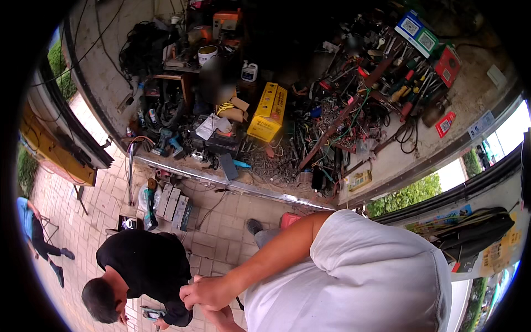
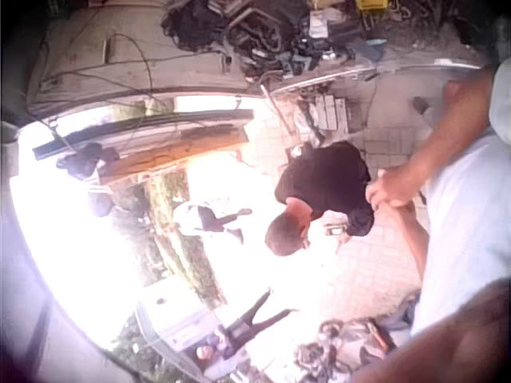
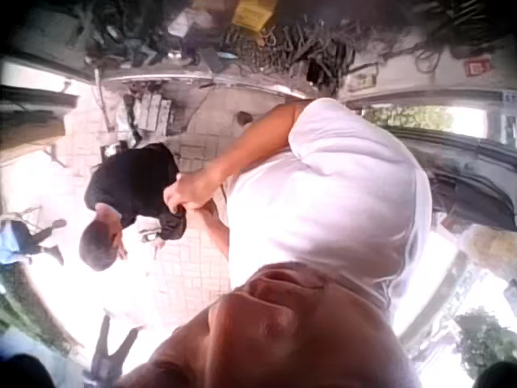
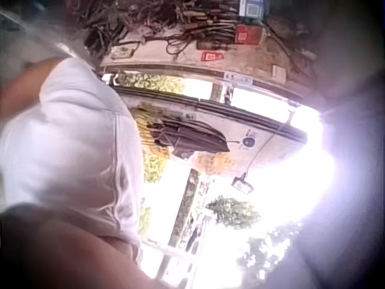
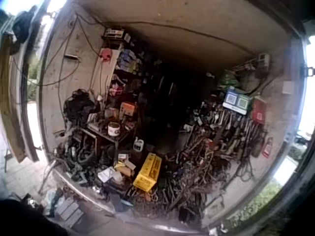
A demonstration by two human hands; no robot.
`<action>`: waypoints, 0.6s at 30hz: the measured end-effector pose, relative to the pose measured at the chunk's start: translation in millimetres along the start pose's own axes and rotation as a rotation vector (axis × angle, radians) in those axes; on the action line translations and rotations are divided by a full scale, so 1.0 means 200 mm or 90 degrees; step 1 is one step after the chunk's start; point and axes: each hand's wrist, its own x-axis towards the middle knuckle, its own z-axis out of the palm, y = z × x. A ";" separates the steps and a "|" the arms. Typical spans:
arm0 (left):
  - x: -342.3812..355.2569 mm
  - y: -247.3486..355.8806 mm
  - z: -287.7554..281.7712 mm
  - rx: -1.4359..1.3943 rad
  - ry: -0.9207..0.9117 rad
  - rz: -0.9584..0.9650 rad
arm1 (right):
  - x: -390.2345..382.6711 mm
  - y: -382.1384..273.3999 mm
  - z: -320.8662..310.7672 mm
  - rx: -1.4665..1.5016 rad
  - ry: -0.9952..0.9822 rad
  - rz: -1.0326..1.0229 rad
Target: The person repairs the electrical wiring of a scooter. They use pliers to strip the insulation from wires and connect them to a connector. The person retrieves tools from a nearby workbench and works on the scooter's exposed wiring harness.
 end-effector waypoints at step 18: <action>0.08 -0.14 0.42 -0.006 0.058 -0.118 | -0.66 0.43 -0.09 0.026 0.300 0.136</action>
